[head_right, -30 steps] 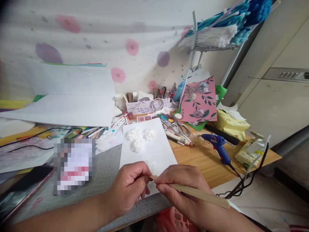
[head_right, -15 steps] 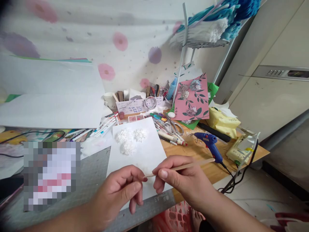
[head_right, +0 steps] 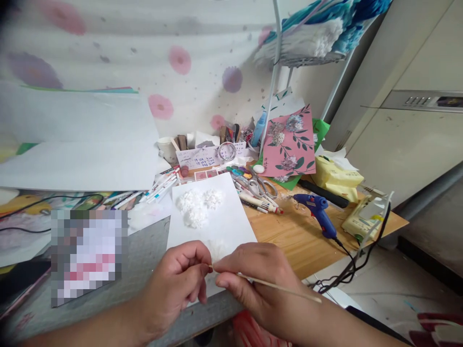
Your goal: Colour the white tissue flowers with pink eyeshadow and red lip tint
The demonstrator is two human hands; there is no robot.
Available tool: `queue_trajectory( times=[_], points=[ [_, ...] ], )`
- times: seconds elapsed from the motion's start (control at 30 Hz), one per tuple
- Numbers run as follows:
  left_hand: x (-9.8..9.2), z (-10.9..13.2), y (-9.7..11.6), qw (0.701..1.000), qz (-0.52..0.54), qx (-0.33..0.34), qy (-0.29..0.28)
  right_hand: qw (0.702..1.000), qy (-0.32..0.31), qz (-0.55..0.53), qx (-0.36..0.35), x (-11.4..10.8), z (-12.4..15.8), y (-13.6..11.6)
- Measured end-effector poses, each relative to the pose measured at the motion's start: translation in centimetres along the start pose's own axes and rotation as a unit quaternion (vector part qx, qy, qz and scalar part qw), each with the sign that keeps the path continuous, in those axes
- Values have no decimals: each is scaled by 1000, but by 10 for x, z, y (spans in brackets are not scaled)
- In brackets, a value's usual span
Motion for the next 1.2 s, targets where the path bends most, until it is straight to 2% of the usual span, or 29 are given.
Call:
queue_trajectory(
  times=[0.1,0.23,0.43,0.6,0.7,0.77,0.9,1.0,1.1,1.2],
  points=[
    [-7,-1,7,999,-19,19,36,1000,18,20,10,4,2,-1],
    [-11,0,10,998,-19,26,54,992,66,-29,104,4,2,14],
    [-10,1,10,998,-21,19,49,941,113,-144,285,10,12,46],
    [-8,1,7,999,6,3,35,907,115,-210,346,18,19,60],
    [-4,1,2,1000,8,-15,15,908,114,-206,346,16,20,60],
    [-3,1,0,1000,-3,-20,7,928,106,-165,315,11,18,55],
    [-5,-2,-3,999,-43,-21,25,984,51,-55,162,8,11,27],
    [-8,-4,-2,998,-56,-7,37,996,39,-4,86,7,11,15],
    [-9,-5,0,998,-58,7,39,996,41,-6,84,8,10,15],
    [-9,-5,1,998,-46,9,42,984,66,-45,159,7,10,30]
  ],
)
Point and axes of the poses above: each hand's wrist, its own z-axis away from the middle knuckle, its own x-axis out of the palm, y = z × x, the point moved 10 cm from there along -z, towards the middle knuckle, and after that the axes turned 15 degrees about y, right-handed, at the moved point
